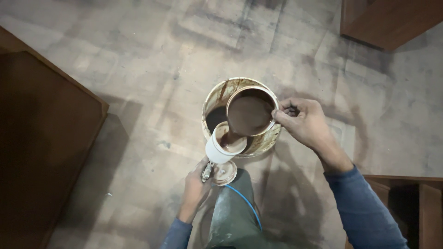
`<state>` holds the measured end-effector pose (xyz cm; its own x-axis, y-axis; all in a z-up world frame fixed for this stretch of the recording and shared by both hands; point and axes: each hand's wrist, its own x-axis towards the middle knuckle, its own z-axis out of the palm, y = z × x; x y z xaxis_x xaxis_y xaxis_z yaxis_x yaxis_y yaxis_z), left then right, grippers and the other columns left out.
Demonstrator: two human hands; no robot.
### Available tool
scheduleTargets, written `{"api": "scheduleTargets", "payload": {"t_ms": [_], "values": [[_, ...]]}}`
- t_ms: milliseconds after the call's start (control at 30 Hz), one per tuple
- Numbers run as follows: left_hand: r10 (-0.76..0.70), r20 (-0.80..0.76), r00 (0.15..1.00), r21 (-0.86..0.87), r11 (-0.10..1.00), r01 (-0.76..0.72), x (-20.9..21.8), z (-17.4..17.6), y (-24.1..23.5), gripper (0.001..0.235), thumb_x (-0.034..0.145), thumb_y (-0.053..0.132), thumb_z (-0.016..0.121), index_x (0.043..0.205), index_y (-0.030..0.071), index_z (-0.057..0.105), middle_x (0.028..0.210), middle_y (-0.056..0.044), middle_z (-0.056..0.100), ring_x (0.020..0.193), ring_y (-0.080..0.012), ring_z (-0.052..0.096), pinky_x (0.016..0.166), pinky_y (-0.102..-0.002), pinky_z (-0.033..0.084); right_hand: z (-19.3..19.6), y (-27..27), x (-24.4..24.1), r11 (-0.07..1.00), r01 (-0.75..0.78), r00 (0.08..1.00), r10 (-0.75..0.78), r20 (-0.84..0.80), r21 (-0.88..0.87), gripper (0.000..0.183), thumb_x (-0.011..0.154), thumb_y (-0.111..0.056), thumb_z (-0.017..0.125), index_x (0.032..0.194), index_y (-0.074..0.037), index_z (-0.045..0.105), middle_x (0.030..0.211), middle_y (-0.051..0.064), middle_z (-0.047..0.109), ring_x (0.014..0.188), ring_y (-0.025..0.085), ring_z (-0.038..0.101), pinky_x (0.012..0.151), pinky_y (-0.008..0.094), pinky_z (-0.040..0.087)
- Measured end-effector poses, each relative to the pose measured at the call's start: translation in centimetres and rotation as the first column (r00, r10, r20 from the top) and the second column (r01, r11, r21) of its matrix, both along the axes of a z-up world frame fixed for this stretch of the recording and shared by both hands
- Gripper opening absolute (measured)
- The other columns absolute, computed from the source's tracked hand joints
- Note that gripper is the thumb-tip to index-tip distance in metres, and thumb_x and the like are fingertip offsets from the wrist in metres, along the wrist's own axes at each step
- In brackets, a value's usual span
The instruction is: The person pours dark wood stain from a large bucket into the cup of a spray gun, then sprays the stain onto wooden cabinet and shelf units, steadying the furniture with the free hand and moving between pieces to coat different surfaces.
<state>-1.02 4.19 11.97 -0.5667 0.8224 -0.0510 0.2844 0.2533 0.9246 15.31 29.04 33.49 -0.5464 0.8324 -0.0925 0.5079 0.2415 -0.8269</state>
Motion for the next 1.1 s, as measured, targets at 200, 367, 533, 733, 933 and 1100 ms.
{"api": "scheduleTargets", "payload": {"t_ms": [200,367,533,733,933,1100], "values": [[0.034,0.061,0.998,0.020,0.999,-0.035,0.1,2.4,0.6,0.048,0.088,0.016,0.074,0.133,0.007,0.063,0.115,-0.020,0.074,0.103,-0.0347,0.074,0.086,-0.040,0.057,0.4,-0.6,-0.1,0.990,0.018,1.000,-0.021,0.019,0.141,0.016,0.089,-0.016,0.077,0.091,0.000,0.075,0.071,-0.003,0.067,0.064,0.002,0.054,0.057,0.021,0.045],[0.033,0.025,0.999,0.023,0.999,-0.033,0.2,2.1,0.6,0.049,0.088,0.017,0.074,0.134,0.007,0.063,0.117,-0.021,0.072,0.104,-0.0363,0.072,0.086,-0.041,0.056,1.5,-1.9,-0.3,0.971,0.008,1.000,-0.006,-0.010,0.239,0.018,0.089,-0.018,0.078,0.090,0.000,0.074,0.070,-0.002,0.065,0.064,0.001,0.053,0.059,0.020,0.046],[0.033,0.004,0.999,0.045,0.998,-0.034,0.3,0.8,0.5,0.048,0.087,0.017,0.073,0.132,0.003,0.063,0.117,-0.022,0.072,0.105,-0.0358,0.073,0.087,-0.041,0.057,2.3,-2.8,-0.5,0.938,0.002,1.000,0.000,-0.007,0.346,0.019,0.088,-0.017,0.079,0.090,0.001,0.073,0.067,0.001,0.066,0.062,0.003,0.056,0.057,0.022,0.047],[0.022,-0.055,0.998,0.091,0.996,-0.017,0.3,0.7,0.4,0.046,0.089,0.017,0.074,0.130,-0.001,0.063,0.119,-0.024,0.071,0.109,-0.0373,0.071,0.091,-0.041,0.055,3.0,-3.6,-0.4,0.917,0.012,1.000,-0.006,-0.017,0.400,0.018,0.087,-0.016,0.079,0.092,0.001,0.074,0.072,0.004,0.070,0.065,0.006,0.062,0.061,0.024,0.052],[0.015,-0.036,0.999,0.063,0.998,-0.012,0.3,-0.2,0.4,0.054,0.081,0.001,0.060,0.134,0.000,0.063,0.121,-0.024,0.071,0.109,-0.0375,0.071,0.091,-0.042,0.055,4.4,-4.8,-0.5,0.892,-0.005,0.999,0.020,-0.029,0.452,0.018,0.087,-0.016,0.079,0.095,0.000,0.074,0.076,0.005,0.072,0.067,0.009,0.067,0.064,0.025,0.054],[0.029,-0.012,1.000,0.067,0.997,-0.028,0.4,0.6,0.6,0.047,0.085,0.003,0.066,0.131,-0.001,0.062,0.119,-0.025,0.070,0.109,-0.0379,0.070,0.091,-0.042,0.055,4.5,-5.4,-0.5,0.877,-0.013,0.999,0.030,-0.027,0.480,0.017,0.087,-0.016,0.078,0.093,-0.001,0.074,0.078,0.006,0.073,0.070,0.011,0.071,0.067,0.027,0.056]]}}
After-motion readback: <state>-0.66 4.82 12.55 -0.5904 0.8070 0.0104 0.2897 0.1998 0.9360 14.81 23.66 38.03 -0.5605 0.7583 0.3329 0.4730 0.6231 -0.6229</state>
